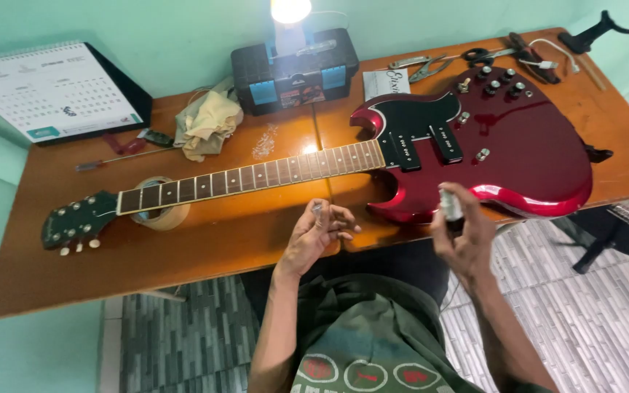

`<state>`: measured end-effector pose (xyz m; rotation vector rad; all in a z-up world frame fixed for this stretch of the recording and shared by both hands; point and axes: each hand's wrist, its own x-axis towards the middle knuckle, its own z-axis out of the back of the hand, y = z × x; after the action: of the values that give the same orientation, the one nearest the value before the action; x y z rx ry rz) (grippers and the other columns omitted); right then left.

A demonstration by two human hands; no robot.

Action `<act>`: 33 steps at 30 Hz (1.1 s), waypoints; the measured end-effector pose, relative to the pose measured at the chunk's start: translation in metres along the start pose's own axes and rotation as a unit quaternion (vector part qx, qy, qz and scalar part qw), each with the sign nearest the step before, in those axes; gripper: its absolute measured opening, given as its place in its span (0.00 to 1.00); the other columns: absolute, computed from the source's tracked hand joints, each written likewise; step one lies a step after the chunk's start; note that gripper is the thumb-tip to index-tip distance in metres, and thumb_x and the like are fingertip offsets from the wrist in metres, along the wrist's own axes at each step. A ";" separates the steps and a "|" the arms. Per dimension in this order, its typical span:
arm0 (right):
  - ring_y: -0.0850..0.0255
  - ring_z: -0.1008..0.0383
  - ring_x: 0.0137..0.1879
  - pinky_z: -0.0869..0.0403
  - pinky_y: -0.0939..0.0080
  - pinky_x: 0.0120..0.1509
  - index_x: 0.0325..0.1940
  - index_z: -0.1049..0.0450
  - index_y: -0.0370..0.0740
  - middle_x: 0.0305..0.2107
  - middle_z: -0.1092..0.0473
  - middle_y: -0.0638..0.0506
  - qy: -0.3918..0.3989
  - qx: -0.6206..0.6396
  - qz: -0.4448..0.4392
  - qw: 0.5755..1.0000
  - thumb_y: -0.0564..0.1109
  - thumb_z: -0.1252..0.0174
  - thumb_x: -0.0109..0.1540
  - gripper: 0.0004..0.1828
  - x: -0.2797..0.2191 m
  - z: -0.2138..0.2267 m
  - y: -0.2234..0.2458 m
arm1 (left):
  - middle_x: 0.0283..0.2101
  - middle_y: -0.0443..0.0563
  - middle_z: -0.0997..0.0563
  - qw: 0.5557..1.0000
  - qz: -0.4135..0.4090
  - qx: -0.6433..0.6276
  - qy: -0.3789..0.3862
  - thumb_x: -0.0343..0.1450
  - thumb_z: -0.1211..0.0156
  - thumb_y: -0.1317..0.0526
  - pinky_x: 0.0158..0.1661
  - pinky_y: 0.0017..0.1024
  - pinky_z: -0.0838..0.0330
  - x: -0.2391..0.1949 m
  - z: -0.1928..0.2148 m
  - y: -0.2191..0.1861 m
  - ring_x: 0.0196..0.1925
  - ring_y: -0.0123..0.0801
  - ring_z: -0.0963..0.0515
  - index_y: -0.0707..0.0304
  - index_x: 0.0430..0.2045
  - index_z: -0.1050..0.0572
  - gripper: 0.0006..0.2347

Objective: The person sprays a cleaning solution onto a cloth and wipes the body and neck of a red electric guitar. They move the cloth across the guitar's surface repeatedly, covering the body, pickups, and fretboard area.

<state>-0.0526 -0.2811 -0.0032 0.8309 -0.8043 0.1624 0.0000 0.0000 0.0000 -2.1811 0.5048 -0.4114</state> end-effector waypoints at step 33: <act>0.54 0.30 0.36 0.31 0.62 0.27 0.69 0.33 0.35 0.47 0.31 0.36 0.012 -0.105 -0.105 0.989 0.27 0.44 0.69 0.23 0.038 0.096 -0.049 | 0.47 0.62 0.23 0.997 -0.046 -0.027 0.062 0.81 0.54 0.61 0.49 0.34 0.20 -0.003 0.001 -0.007 0.49 0.48 0.18 0.62 0.42 0.35 0.04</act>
<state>-0.0600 -0.3897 0.0330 0.7063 -0.6939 -0.0983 -0.0005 0.0061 0.0051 -2.2474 0.4894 -0.5931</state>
